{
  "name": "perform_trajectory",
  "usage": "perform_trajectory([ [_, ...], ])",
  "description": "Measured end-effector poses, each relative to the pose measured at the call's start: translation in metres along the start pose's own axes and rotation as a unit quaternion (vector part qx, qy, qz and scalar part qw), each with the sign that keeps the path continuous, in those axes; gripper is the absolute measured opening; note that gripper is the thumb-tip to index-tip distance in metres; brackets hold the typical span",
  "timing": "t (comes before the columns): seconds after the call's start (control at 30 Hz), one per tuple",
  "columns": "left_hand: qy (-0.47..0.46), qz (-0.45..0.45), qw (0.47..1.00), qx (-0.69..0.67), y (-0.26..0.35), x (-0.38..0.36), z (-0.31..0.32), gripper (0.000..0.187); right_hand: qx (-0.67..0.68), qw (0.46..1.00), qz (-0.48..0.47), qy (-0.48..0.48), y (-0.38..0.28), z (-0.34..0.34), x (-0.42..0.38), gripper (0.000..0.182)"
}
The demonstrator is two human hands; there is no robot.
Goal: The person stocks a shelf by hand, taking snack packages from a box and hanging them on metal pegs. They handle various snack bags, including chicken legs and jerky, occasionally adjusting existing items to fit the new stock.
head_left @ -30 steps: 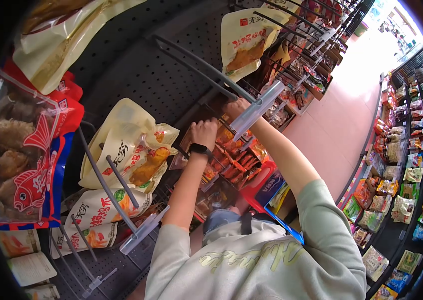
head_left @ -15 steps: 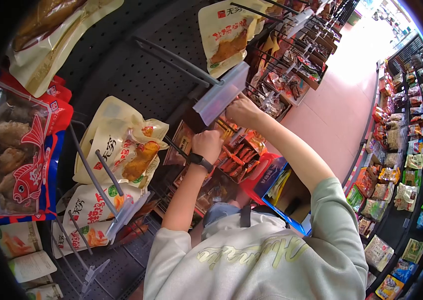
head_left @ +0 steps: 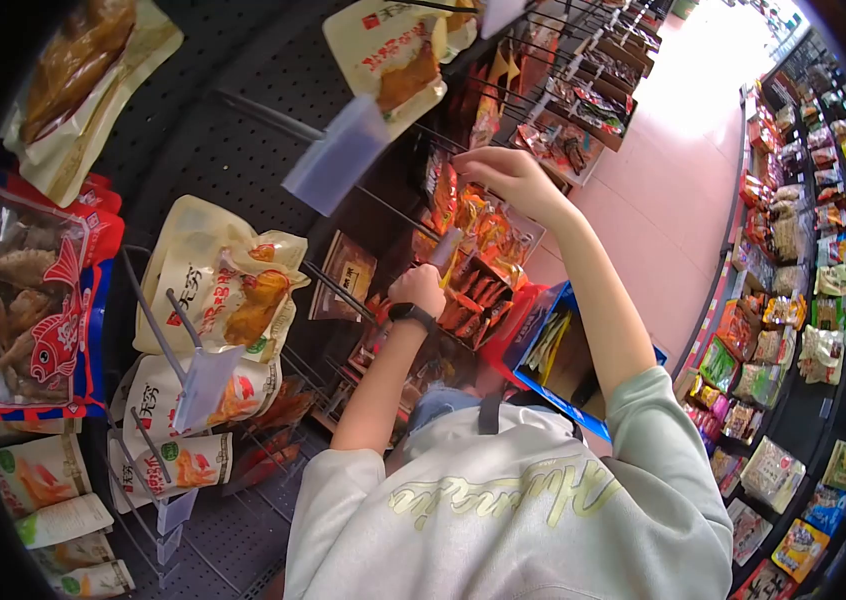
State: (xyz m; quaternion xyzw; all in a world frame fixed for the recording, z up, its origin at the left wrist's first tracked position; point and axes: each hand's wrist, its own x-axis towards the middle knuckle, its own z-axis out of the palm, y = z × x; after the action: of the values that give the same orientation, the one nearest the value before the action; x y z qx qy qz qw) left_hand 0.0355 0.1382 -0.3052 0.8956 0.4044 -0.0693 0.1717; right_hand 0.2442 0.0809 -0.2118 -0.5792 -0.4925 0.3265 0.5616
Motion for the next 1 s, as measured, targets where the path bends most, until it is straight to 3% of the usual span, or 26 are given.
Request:
perform_trajectory([
  [0.03,-0.011,-0.006,1.000,0.025,0.003,0.001,0.008,0.014,0.096,0.994,0.011,0.044,0.000,-0.007,-0.018,0.027],
  [0.13,-0.026,0.001,0.996,0.086,0.015,-0.003,0.024,0.011,0.155,0.967,0.073,0.188,0.022,-0.022,-0.094,0.027],
  [0.2,-0.012,0.027,0.997,0.076,0.019,-0.014,0.027,0.013,0.113,0.942,0.204,0.240,0.041,-0.027,-0.149,0.026],
  [0.27,-0.008,0.042,0.999,0.030,0.036,-0.039,0.004,0.009,0.103,0.914,0.303,0.250,0.046,-0.021,-0.200,0.024],
  [0.33,-0.020,0.054,0.998,0.017,0.054,-0.064,-0.016,0.014,0.160,0.895,0.330,0.254,0.046,-0.006,-0.239,0.027],
  [0.43,0.016,0.162,0.986,-0.022,0.090,-0.097,-0.038,0.013,0.239,0.885,0.319,0.242,0.029,0.019,-0.280,0.039],
  [0.53,-0.026,0.289,0.953,-0.089,0.127,-0.119,-0.057,0.009,0.302,0.861,0.290,0.288,0.013,0.028,-0.302,0.050],
  [0.67,-0.102,0.384,0.895,-0.200,0.168,-0.132,-0.051,0.015,0.249,0.873,0.210,0.364,0.000,0.030,-0.319,0.063],
  [0.8,-0.166,0.421,0.853,-0.261,0.201,-0.131,-0.004,0.011,0.118,0.866,0.203,0.441,-0.020,0.019,-0.334,0.069],
  [1.0,-0.247,0.432,0.797,-0.342,0.215,-0.141,0.107,0.026,0.113,0.823,0.282,0.480,0.027,0.018,-0.374,0.063],
])
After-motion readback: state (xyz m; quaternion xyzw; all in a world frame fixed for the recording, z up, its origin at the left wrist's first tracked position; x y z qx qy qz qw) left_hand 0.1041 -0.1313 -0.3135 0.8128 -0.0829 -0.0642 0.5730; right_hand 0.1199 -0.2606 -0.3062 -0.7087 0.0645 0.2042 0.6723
